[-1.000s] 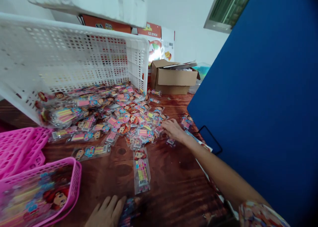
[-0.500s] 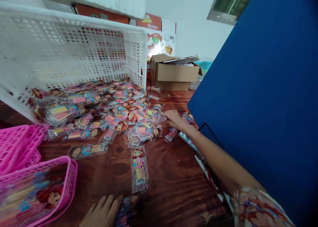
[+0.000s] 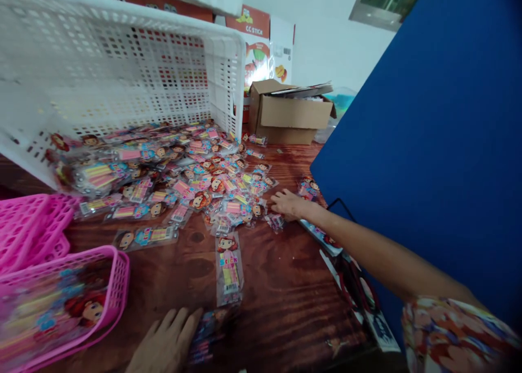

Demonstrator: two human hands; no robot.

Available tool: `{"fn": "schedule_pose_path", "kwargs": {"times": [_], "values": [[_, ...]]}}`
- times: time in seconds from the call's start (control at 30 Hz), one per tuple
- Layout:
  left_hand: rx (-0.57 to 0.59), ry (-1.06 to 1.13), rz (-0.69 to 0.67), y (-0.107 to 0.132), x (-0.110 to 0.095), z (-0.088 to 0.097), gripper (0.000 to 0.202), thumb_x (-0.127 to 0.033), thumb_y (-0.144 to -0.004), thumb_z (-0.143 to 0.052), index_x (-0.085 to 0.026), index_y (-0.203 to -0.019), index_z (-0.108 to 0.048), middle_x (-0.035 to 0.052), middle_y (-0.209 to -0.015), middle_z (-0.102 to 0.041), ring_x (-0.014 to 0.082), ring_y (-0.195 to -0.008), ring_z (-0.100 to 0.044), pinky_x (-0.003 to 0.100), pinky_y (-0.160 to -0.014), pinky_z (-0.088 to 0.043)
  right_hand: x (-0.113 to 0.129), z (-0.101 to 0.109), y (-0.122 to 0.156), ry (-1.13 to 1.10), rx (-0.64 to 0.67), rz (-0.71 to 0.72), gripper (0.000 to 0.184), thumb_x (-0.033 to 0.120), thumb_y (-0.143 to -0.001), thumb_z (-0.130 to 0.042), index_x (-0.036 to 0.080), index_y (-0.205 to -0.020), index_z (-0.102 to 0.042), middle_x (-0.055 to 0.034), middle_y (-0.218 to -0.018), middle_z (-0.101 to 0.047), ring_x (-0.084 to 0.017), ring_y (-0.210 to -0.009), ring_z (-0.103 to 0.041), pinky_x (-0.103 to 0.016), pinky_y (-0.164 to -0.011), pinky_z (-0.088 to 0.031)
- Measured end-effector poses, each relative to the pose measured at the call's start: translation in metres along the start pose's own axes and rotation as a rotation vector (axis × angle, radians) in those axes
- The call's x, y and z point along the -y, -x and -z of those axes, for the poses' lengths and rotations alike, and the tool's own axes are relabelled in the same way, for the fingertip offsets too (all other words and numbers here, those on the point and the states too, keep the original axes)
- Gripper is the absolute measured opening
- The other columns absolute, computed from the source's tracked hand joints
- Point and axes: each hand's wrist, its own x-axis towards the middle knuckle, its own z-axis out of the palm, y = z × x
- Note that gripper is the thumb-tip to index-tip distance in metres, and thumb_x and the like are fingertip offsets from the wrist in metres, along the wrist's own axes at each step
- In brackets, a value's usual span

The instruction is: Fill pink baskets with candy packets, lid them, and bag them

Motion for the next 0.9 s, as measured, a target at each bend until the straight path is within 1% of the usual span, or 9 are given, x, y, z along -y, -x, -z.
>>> {"fn": "schedule_pose_path", "kwargs": {"times": [0.13, 0.2, 0.27, 0.37, 0.47, 0.53, 0.67, 0.8, 0.9], "values": [[-0.001, 0.017, 0.024, 0.004, -0.014, 0.015, 0.07, -0.01, -0.075, -0.053, -0.024, -0.143, -0.041, 0.0101, -0.137, -0.052, 0.0291, -0.126, -0.046, 0.047, -0.109, -0.035, 0.006, 0.02, 0.012, -0.041, -0.031, 0.03, 0.035, 0.012, -0.078, -0.059, 0.015, -0.113, -0.06, -0.0122, -0.11, -0.066, -0.027, -0.108, -0.056, -0.047, -0.102, -0.024], [-0.007, 0.023, 0.021, 0.006, -0.017, 0.019, 0.069, -0.01, -0.076, -0.053, -0.022, -0.143, -0.04, 0.0108, -0.138, -0.051, 0.0298, -0.127, -0.043, 0.049, -0.109, -0.033, 0.022, 0.035, 0.019, -0.096, -0.088, -0.009, 0.039, 0.014, -0.079, -0.06, 0.015, -0.118, -0.056, -0.0116, -0.105, -0.068, -0.026, -0.102, -0.058, -0.044, -0.098, -0.026], [-0.017, 0.033, 0.004, 0.007, -0.018, 0.023, 0.066, -0.012, -0.077, -0.053, -0.022, -0.141, -0.042, 0.0105, -0.133, -0.053, 0.0297, -0.122, -0.045, 0.049, -0.106, -0.036, 0.049, 0.051, 0.021, -0.16, -0.114, 0.04, 0.035, 0.017, -0.082, -0.059, 0.017, -0.117, -0.056, -0.0101, -0.103, -0.068, -0.024, -0.097, -0.06, -0.039, -0.092, -0.031], [-0.03, 0.046, -0.05, 0.007, -0.017, 0.032, 0.06, -0.016, -0.076, -0.056, -0.022, -0.135, -0.046, 0.0087, -0.125, -0.056, 0.0287, -0.114, -0.048, 0.048, -0.101, -0.04, 0.105, 0.066, 0.014, -0.156, -0.099, 0.292, 0.023, 0.017, -0.085, -0.057, 0.02, -0.108, -0.06, -0.0068, -0.098, -0.069, -0.022, -0.094, -0.06, -0.036, -0.088, -0.033], [-0.039, 0.056, -0.118, 0.007, -0.017, 0.037, 0.058, -0.016, -0.075, -0.058, -0.024, -0.131, -0.047, 0.0077, -0.124, -0.056, 0.0283, -0.116, -0.047, 0.047, -0.1, -0.04, 0.155, 0.064, -0.003, -0.031, -0.183, 0.511, 0.023, 0.015, -0.092, -0.051, 0.022, -0.113, -0.059, -0.0056, -0.095, -0.069, -0.023, -0.097, -0.057, -0.039, -0.089, -0.035], [-0.035, 0.059, -0.128, 0.007, -0.017, 0.038, 0.058, -0.017, -0.074, -0.059, -0.024, -0.13, -0.047, 0.0078, -0.123, -0.056, 0.0283, -0.116, -0.047, 0.047, -0.1, -0.04, 0.173, 0.058, -0.015, 0.035, -0.256, 0.56, 0.024, 0.015, -0.097, -0.044, 0.023, -0.114, -0.058, -0.0052, -0.095, -0.068, -0.022, -0.097, -0.056, -0.04, -0.09, -0.036], [-0.016, 0.066, -0.104, 0.007, -0.016, 0.03, 0.062, -0.018, -0.074, -0.06, -0.025, -0.133, -0.044, 0.0086, -0.129, -0.053, 0.0286, -0.118, -0.047, 0.049, -0.103, -0.038, 0.18, 0.051, -0.031, 0.086, -0.321, 0.548, 0.019, 0.019, -0.097, -0.043, 0.022, -0.1, -0.062, -0.0085, -0.108, -0.064, -0.024, -0.099, -0.054, -0.038, -0.083, -0.04], [-0.012, 0.09, -0.107, 0.006, -0.013, 0.02, 0.066, -0.018, -0.076, -0.057, -0.027, -0.139, -0.04, 0.0088, -0.137, -0.05, 0.0292, -0.126, -0.043, 0.05, -0.109, -0.033, 0.176, 0.05, -0.026, 0.031, -0.239, 0.582, 0.01, 0.02, -0.09, -0.053, 0.019, -0.096, -0.06, -0.0079, -0.102, -0.066, -0.024, -0.1, -0.056, -0.044, -0.098, -0.035], [0.014, 0.108, -0.094, 0.002, -0.011, 0.014, 0.067, -0.021, -0.075, -0.06, -0.028, -0.14, -0.041, 0.0094, -0.137, -0.05, 0.031, -0.127, -0.043, 0.052, -0.108, -0.033, 0.161, 0.051, -0.018, -0.085, -0.149, 0.377, 0.018, 0.029, -0.085, -0.058, 0.017, -0.099, -0.058, -0.0039, -0.086, -0.068, -0.021, -0.082, -0.061, -0.039, -0.092, -0.04]]}}
